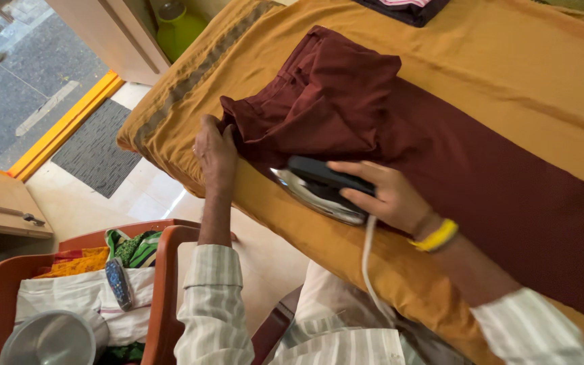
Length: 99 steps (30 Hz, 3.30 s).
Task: The person irons trousers on a padded surface, smoothing the fabric by hand and using an iron on the legs and waist area before folding the garment.
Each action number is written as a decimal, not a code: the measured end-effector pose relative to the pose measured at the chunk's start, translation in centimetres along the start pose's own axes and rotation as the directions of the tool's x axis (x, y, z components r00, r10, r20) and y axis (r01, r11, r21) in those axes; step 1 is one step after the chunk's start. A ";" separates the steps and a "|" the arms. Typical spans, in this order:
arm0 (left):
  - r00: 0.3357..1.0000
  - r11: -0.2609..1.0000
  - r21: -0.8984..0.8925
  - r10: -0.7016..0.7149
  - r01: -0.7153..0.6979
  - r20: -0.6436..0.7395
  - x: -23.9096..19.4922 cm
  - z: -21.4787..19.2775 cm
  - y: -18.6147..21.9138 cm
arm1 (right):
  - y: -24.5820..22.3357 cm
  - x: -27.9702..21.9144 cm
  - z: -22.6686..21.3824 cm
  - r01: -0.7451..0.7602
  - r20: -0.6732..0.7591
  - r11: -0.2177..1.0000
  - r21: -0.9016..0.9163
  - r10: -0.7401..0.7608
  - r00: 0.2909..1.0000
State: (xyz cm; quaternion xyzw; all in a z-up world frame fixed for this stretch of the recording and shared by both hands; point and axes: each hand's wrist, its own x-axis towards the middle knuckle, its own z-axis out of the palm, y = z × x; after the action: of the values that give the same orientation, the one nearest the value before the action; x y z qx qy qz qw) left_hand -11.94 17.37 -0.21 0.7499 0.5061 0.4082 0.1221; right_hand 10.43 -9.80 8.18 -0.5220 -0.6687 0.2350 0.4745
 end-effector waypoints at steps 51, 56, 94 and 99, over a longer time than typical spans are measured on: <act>0.643 0.797 -0.135 0.563 -0.589 0.519 -18.0 -1.0 16.5 | -7.5 -19.5 -1.4 -0.527 -0.497 0.850 0.011 0.462 0.735; 0.530 0.751 -0.240 0.620 -0.615 0.579 -19.1 1.4 20.6 | -5.6 -15.2 -3.1 -0.628 -0.475 0.778 0.010 0.557 0.681; 0.346 0.493 -0.400 0.855 -0.773 0.385 -16.3 13.1 27.7 | 8.0 -14.2 -17.8 -0.455 -0.731 0.868 -0.201 0.176 0.659; 0.393 0.557 -0.441 0.822 -0.704 0.412 -16.9 14.8 27.0 | 1.7 -18.7 -14.1 -0.595 -0.701 0.796 -0.112 0.361 0.615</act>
State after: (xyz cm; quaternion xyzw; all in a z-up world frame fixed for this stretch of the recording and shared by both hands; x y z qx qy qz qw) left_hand 14.17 -6.08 -1.81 0.9661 -0.0025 0.2170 0.1399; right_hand 23.73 -28.97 5.68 -0.8034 -0.3246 0.0421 0.4974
